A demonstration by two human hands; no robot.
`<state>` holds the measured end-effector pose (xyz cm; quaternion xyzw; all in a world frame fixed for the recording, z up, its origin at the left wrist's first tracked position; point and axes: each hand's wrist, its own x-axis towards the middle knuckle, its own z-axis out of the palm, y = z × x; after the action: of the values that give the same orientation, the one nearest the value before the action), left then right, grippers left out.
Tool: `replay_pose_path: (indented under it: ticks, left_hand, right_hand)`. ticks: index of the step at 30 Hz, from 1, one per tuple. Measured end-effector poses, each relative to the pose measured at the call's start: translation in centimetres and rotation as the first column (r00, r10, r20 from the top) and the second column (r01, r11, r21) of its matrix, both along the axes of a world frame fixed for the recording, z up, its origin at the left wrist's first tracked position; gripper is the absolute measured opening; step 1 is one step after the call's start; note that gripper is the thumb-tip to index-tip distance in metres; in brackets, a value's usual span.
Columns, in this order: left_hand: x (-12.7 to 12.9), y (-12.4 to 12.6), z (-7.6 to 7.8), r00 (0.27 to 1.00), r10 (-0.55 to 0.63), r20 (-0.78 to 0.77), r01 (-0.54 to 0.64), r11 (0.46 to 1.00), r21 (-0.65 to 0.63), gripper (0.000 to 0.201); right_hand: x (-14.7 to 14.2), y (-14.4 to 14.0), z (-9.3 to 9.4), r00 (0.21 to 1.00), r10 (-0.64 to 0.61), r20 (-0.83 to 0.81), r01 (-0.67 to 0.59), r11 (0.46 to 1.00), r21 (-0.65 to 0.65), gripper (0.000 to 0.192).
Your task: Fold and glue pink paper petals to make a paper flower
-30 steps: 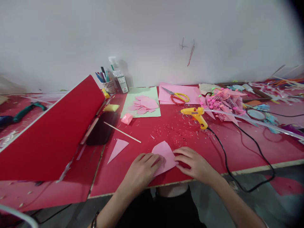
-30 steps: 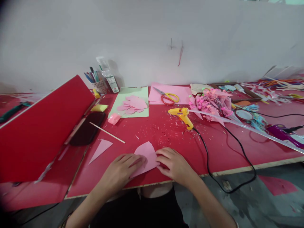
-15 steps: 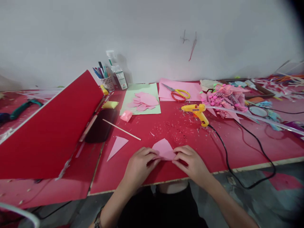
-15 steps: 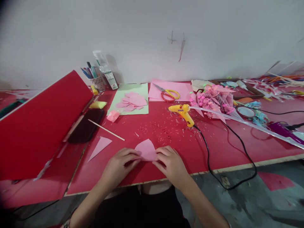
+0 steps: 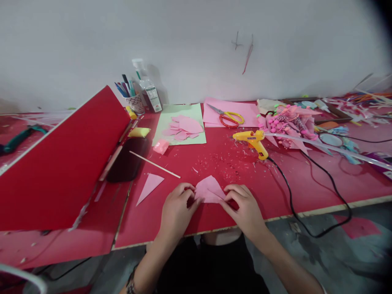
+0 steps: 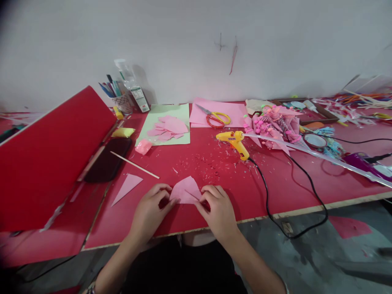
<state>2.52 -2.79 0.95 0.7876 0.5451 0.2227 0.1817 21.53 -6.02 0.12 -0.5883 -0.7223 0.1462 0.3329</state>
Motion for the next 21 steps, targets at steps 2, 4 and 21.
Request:
replay_pose_path:
  ticks: [2, 4, 21]
  left_hand:
    - [0.0, 0.0, -0.1, 1.0, 0.005, -0.017, -0.005, 1.0, 0.01, 0.021]
    - [0.0, 0.0, -0.1, 1.0, 0.005, -0.027, -0.004, 1.0, 0.023, 0.021]
    - [0.0, 0.1, 0.0, 1.0, -0.004, -0.024, 0.004, 1.0, 0.01, 0.022]
  right_hand:
    - [0.0, 0.0, 0.1, 1.0, -0.002, -0.002, 0.002, 1.0, 0.001, 0.014]
    - [0.1, -0.1, 0.2, 1.0, -0.002, 0.006, 0.002, 1.0, 0.005, 0.014]
    - [1.3, -0.4, 0.7, 1.0, -0.003, -0.001, 0.003, 0.997, -0.074, 0.011]
